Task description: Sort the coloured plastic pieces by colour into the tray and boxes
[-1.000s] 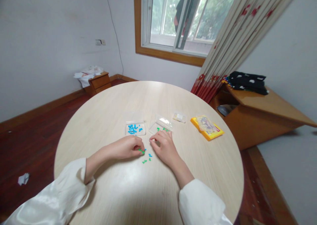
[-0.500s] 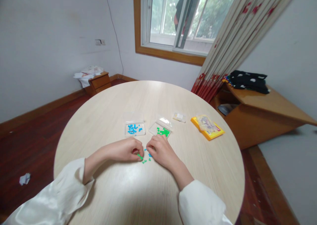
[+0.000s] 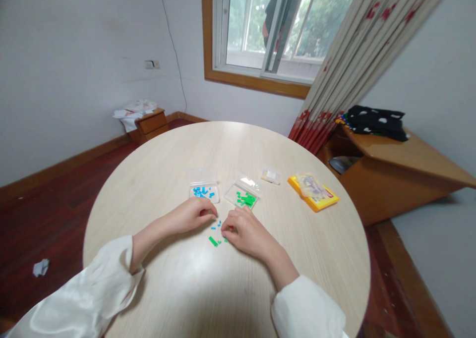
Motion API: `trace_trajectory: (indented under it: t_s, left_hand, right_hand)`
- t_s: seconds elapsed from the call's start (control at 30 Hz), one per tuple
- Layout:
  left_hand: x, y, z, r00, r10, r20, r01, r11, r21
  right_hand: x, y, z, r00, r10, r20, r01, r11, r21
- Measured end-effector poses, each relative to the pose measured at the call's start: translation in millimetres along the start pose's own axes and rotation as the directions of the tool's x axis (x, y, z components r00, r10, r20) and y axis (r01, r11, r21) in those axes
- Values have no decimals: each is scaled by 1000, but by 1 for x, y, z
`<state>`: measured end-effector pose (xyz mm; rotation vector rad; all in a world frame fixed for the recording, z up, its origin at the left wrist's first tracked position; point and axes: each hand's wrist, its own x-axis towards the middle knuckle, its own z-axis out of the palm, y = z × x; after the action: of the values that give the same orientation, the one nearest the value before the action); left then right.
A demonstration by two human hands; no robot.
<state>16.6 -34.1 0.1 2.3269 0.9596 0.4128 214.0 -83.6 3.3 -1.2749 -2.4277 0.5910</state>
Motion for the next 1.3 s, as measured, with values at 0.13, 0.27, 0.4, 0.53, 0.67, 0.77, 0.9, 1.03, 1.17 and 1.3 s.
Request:
trace_trajectory:
  t_s: [0.13,0.27,0.4,0.53,0.67,0.77,0.9,1.03,1.17,1.3]
  left_hand:
    - [-2,-1,4,993,114,37,-117,990,78]
    - [-2,-2,8,982,177,68,-180,983,33]
    - [-3,-4,9,978,192,79,-191,981,-8]
    - [-4,-5,8,983,165,84,-167,986,12]
    - [-4,-4,7,984,152,88,-155,988,21]
    - [-4,-3,7,984,146,101,-149,989,24]
    - [-5,-3,5,985,137,102,-140,990,26]
    - [-5,-1,2,974,198,109,-199,980,-3]
    - [-6,3,1,943,258,212,-257,966,-32]
    - [-6,2,3,941,234,246,-236,971,-22]
  right_hand:
    - [-2,-11,-1,995,-39,96,36,999,41]
    - [-4,-15,-10,991,1,133,-4,1000,27]
    - [-7,-13,-17,980,52,193,-49,999,-21]
    - [-7,-9,-14,977,87,196,-80,996,-43]
    - [-5,-8,-9,982,97,162,-92,995,-35]
    - [-4,-10,-7,986,94,137,-92,996,-14]
    - [-3,-11,-7,995,37,89,-35,999,-21]
    - [-3,-11,-8,997,27,66,-29,999,28]
    - [-6,-10,-6,994,-11,108,3,998,68]
    - [-7,-10,-4,987,-25,158,11,996,90]
